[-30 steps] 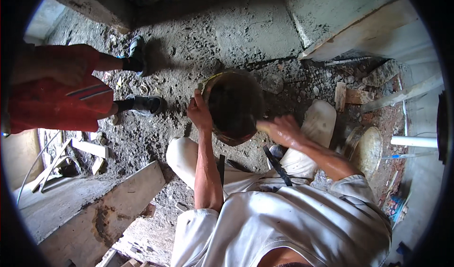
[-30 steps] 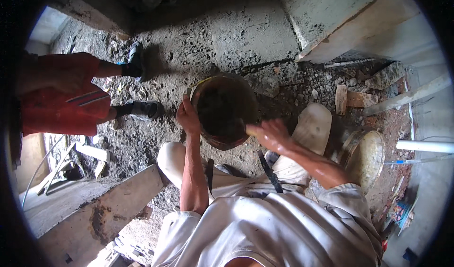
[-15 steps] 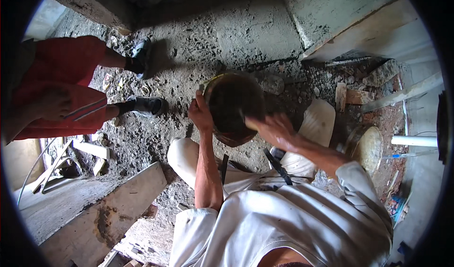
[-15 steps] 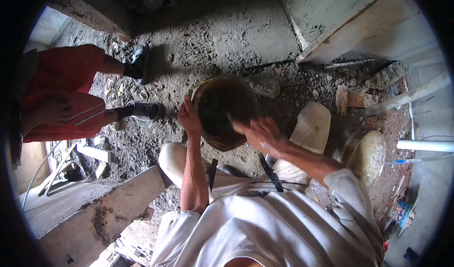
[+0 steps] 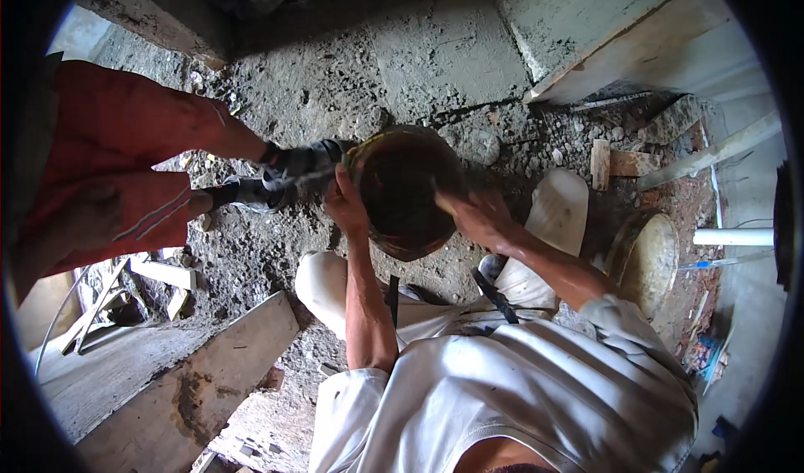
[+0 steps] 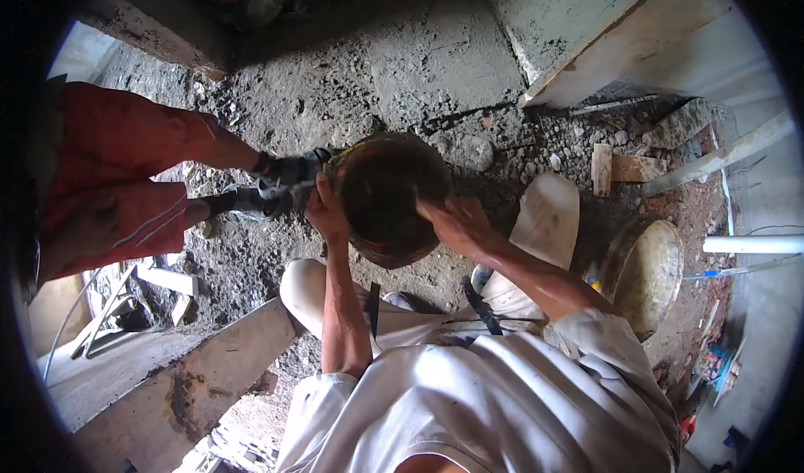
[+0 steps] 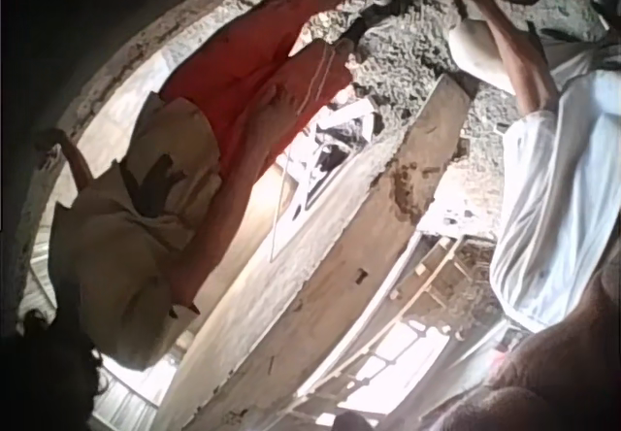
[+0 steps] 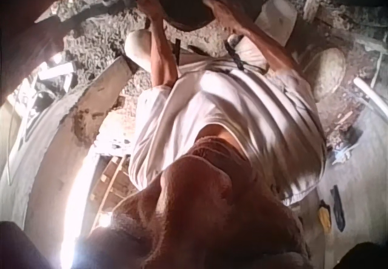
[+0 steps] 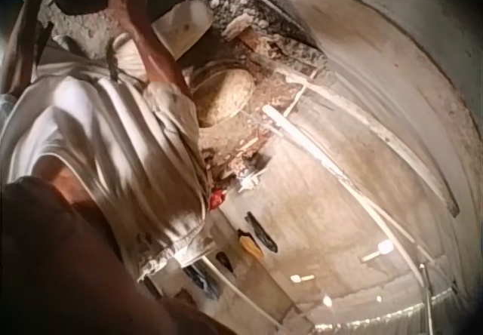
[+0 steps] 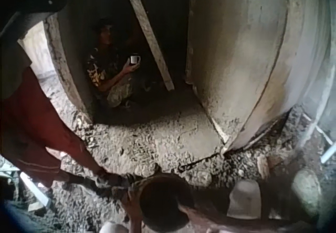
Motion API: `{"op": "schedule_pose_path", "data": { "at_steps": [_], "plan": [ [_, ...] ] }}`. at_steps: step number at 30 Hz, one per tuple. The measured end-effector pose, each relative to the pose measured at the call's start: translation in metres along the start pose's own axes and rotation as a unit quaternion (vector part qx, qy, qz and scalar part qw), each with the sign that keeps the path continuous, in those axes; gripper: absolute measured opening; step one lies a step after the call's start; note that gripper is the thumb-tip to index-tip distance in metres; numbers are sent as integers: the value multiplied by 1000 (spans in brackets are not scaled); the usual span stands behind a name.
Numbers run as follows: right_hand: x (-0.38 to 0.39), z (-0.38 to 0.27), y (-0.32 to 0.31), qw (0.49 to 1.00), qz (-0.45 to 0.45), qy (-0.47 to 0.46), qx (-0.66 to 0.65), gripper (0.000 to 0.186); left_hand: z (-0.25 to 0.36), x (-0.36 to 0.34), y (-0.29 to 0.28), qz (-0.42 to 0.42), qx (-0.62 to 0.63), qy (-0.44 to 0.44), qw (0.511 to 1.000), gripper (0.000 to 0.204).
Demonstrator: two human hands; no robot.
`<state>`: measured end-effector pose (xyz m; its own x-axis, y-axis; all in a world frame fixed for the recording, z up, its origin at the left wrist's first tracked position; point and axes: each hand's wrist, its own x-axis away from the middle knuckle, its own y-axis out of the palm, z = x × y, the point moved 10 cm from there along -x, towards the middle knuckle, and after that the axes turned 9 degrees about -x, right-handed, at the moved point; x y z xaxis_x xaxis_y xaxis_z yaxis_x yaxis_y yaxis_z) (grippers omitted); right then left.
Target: The person applies mortar onto a wall with a trowel, mixes mortar in buckets using the trowel and by hand, and washes their hands in a bucket of water.
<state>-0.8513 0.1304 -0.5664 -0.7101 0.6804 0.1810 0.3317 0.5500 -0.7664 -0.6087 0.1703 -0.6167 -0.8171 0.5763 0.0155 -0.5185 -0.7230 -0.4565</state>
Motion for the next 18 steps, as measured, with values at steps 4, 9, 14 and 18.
{"op": "schedule_pose_path", "data": {
  "at_steps": [4, 9, 14, 18],
  "plan": [
    [-53, 19, 64, 989, -19, -14, 148, 40, -16, -8, -4, 2, -90, 60, 994, 59],
    [15, 7, 105, 990, 5, -45, 134, 36, -6, 3, -10, 14, -84, 45, 995, 57],
    [0, 30, 34, 996, -65, -52, -13, 32, -15, 3, 4, -17, -57, -1, 998, 55],
    [-37, 51, 14, 994, 46, 33, 95, 24, 39, 23, 32, -62, -65, 48, 995, 53]
  ]
}}
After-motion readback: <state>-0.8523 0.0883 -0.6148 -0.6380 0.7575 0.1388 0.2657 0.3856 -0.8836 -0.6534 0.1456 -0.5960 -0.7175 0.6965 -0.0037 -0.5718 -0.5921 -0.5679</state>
